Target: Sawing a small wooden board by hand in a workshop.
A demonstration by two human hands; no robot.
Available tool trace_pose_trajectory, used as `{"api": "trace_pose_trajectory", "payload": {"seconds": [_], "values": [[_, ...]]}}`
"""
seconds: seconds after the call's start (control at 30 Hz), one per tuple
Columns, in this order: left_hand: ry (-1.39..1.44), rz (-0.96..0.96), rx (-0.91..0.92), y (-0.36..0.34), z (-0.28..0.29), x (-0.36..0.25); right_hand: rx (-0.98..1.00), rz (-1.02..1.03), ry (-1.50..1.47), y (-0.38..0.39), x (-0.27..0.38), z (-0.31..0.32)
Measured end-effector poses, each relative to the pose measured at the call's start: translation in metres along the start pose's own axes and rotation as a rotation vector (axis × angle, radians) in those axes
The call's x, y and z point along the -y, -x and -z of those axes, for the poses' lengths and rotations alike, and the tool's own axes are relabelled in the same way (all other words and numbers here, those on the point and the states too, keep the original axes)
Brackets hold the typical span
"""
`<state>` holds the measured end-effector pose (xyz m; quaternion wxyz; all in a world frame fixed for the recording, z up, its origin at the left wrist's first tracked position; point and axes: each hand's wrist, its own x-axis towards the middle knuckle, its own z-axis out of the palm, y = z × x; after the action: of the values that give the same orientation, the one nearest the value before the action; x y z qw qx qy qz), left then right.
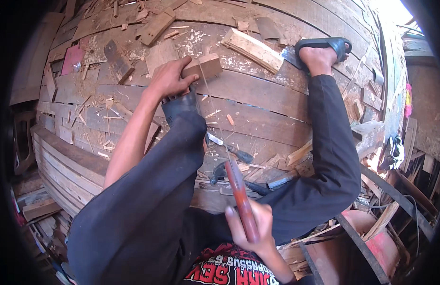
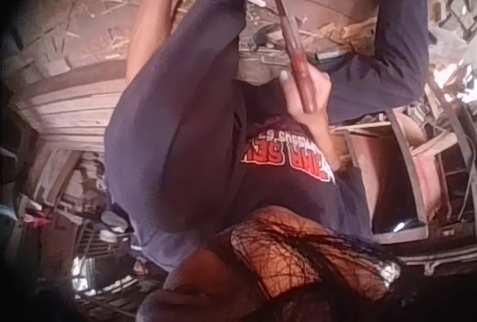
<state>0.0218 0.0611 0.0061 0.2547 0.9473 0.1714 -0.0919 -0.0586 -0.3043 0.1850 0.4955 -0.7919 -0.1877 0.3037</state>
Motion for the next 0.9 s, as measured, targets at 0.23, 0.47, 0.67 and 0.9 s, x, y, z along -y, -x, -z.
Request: {"api": "trace_pose_trajectory", "payload": {"seconds": [0.23, 0.47, 0.67, 0.9], "values": [[-0.119, 0.046, -0.085, 0.026, 0.008, 0.028, -0.01, 0.097, -0.195, -0.109, -0.027, -0.056], [0.011, 0.013, 0.028, 0.0, 0.006, 0.006, 0.014, 0.019, -0.011, 0.005, -0.013, -0.002], [-0.083, -0.023, 0.001, -0.009, -0.006, -0.022, -0.117, 0.055, -0.039, -0.075, -0.029, -0.02], [-0.002, 0.031, -0.058, -0.002, 0.001, 0.01, -0.007, 0.058, -0.021, -0.022, -0.011, -0.001]]}}
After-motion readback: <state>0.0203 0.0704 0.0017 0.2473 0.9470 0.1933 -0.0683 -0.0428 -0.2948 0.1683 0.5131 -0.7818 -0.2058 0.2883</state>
